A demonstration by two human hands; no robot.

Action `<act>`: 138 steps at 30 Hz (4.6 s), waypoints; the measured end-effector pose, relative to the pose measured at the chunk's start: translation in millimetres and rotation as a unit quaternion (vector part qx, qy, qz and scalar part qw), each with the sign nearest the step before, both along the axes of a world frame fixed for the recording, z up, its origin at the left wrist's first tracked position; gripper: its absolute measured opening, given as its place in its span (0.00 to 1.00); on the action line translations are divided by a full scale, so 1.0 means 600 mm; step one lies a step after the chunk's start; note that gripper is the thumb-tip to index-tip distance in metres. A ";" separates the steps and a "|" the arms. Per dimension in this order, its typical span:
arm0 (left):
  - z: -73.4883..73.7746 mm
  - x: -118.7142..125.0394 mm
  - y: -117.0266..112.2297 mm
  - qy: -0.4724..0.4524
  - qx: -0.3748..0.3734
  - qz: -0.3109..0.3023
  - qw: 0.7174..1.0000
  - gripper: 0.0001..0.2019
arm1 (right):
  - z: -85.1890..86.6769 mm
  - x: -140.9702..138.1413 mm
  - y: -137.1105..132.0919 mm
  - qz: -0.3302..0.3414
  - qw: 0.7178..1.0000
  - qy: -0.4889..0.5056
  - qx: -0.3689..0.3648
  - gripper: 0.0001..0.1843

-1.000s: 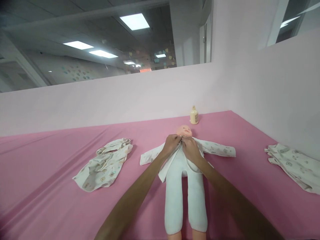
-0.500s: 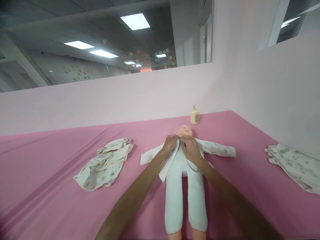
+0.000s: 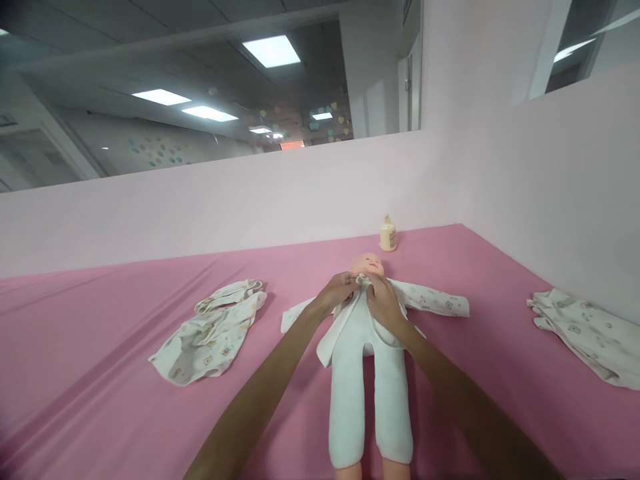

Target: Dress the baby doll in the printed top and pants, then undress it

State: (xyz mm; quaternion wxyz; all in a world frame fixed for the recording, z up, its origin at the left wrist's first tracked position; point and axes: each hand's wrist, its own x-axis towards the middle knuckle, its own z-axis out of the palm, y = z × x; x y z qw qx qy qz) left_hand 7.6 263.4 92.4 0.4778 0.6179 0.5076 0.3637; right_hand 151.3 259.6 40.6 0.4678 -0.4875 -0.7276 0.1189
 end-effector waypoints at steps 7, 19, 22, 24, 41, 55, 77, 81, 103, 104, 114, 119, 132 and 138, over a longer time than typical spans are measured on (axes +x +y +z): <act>0.004 0.009 -0.045 0.340 0.201 0.071 0.916 0.08 | 0.011 0.000 -0.019 -0.145 0.986 -0.081 -0.023 0.09; -0.030 -0.004 -0.082 0.298 0.247 0.163 0.908 0.08 | 0.044 0.001 -0.048 -0.111 0.986 0.056 -0.115 0.08; -0.035 -0.003 -0.082 0.294 0.261 0.153 0.907 0.09 | 0.038 0.004 -0.055 -0.109 0.988 0.006 -0.105 0.09; -0.039 0.001 -0.084 0.303 0.269 0.146 0.902 0.10 | 0.031 0.007 -0.058 -0.113 0.989 -0.016 -0.099 0.11; -0.067 0.019 -0.081 0.400 0.346 0.094 0.843 0.11 | 0.001 -0.004 -0.061 -0.052 0.992 0.100 -0.052 0.14; -0.082 0.018 -0.080 0.368 0.411 0.096 0.829 0.11 | 0.012 -0.023 -0.099 -0.067 0.990 0.103 -0.063 0.10; -0.046 0.012 -0.057 0.068 0.182 0.050 0.980 0.12 | 0.007 -0.024 -0.108 -0.070 0.996 0.010 -0.057 0.20; -0.042 0.010 -0.057 0.057 0.171 0.048 0.983 0.11 | 0.002 -0.024 -0.106 -0.061 0.997 -0.033 -0.027 0.20; -0.020 -0.009 -0.141 0.366 0.215 0.120 0.898 0.09 | 0.013 0.015 -0.123 -0.180 0.971 -0.158 -0.017 0.14; -0.018 -0.009 -0.142 0.357 0.219 0.125 0.899 0.09 | 0.013 0.019 -0.125 -0.168 0.974 -0.152 -0.023 0.13; -0.017 -0.005 -0.161 0.325 0.239 0.147 0.903 0.12 | 0.026 0.029 -0.134 -0.052 0.987 0.104 -0.107 0.11; -0.021 0.002 -0.166 0.299 0.238 0.140 0.913 0.08 | 0.034 0.026 -0.144 -0.018 0.973 0.164 -0.160 0.12; -0.082 0.012 -0.151 0.402 0.418 0.081 0.811 0.10 | 0.028 0.015 -0.155 0.024 0.973 0.165 -0.161 0.15; -0.084 0.013 -0.150 0.430 0.470 0.074 0.767 0.10 | 0.027 0.004 -0.162 0.002 0.977 0.160 -0.144 0.16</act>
